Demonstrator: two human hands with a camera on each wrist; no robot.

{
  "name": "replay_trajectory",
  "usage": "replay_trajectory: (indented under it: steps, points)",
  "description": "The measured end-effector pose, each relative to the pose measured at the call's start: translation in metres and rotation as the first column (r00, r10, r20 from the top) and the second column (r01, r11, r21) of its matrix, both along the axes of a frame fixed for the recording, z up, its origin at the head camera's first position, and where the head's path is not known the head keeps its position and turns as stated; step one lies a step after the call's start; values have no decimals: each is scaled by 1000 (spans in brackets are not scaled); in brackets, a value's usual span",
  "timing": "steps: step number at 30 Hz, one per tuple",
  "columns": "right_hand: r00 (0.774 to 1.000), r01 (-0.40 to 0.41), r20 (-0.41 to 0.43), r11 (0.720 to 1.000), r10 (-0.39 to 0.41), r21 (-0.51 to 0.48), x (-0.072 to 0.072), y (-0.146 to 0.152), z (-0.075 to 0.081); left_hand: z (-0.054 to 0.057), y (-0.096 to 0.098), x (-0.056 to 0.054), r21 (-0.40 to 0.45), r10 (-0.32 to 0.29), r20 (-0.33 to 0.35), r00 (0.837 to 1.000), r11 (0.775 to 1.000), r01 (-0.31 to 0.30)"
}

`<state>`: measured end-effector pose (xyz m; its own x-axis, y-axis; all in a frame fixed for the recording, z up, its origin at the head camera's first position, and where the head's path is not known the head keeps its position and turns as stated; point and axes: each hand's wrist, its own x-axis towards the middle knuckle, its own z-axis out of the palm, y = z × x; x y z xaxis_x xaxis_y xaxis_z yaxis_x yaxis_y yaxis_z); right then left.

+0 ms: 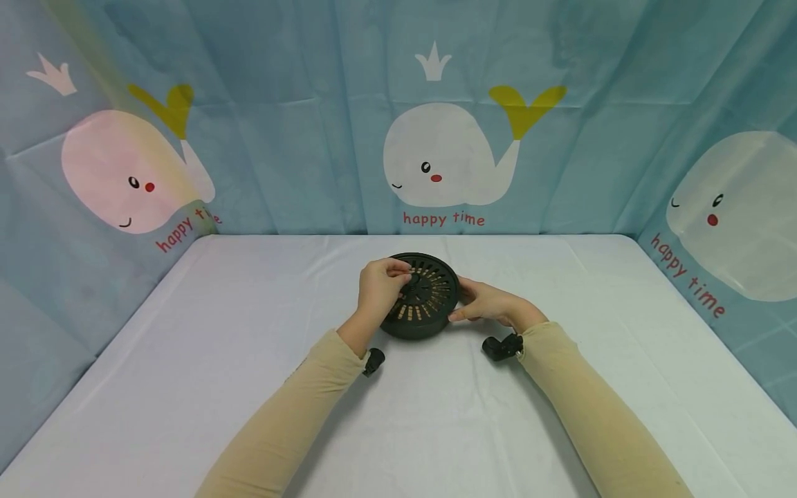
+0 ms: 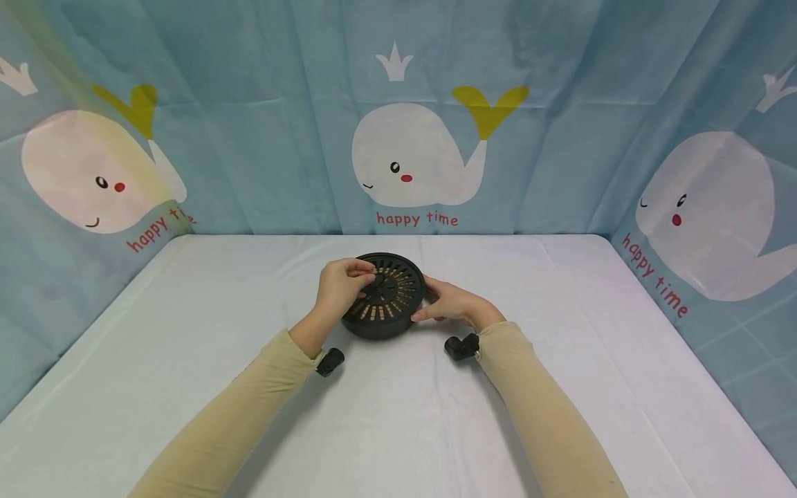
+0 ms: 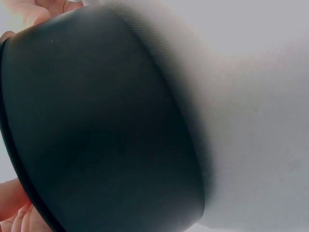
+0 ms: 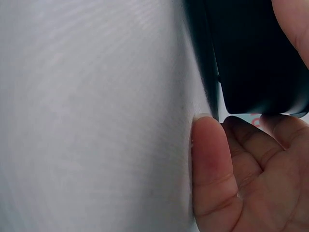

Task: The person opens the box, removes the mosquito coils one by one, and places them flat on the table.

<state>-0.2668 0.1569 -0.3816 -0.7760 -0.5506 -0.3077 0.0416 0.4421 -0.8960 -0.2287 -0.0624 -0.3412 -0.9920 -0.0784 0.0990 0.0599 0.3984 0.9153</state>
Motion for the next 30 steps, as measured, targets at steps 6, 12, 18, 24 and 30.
replay_trajectory:
  steps: [6, 12, 18, 24, 30]
  points:
    - [1000, -3, -13, 1000, 3, 9, 0, -1, 0, -1, 0, 0, -9, 8, -9, 1000, 1000, -8]
    - [1000, 7, -12, 1000, -6, 12, 1, 0, 0, 1, 2, 3, -8, 24, -16, 1000, 1000, -24]
    - [1000, 4, -13, 1000, -4, 5, 2, -1, 1, 2, 3, 4, -36, 38, -3, 999, 999, -38]
    - [1000, 5, -9, 1000, -5, -4, 2, -1, 1, 1, 4, 3, -63, 47, -25, 999, 997, -48]
    - [1000, -7, -19, 1000, 7, -1, 1, -1, 0, 1, 5, 4, -74, 58, -46, 997, 995, -62]
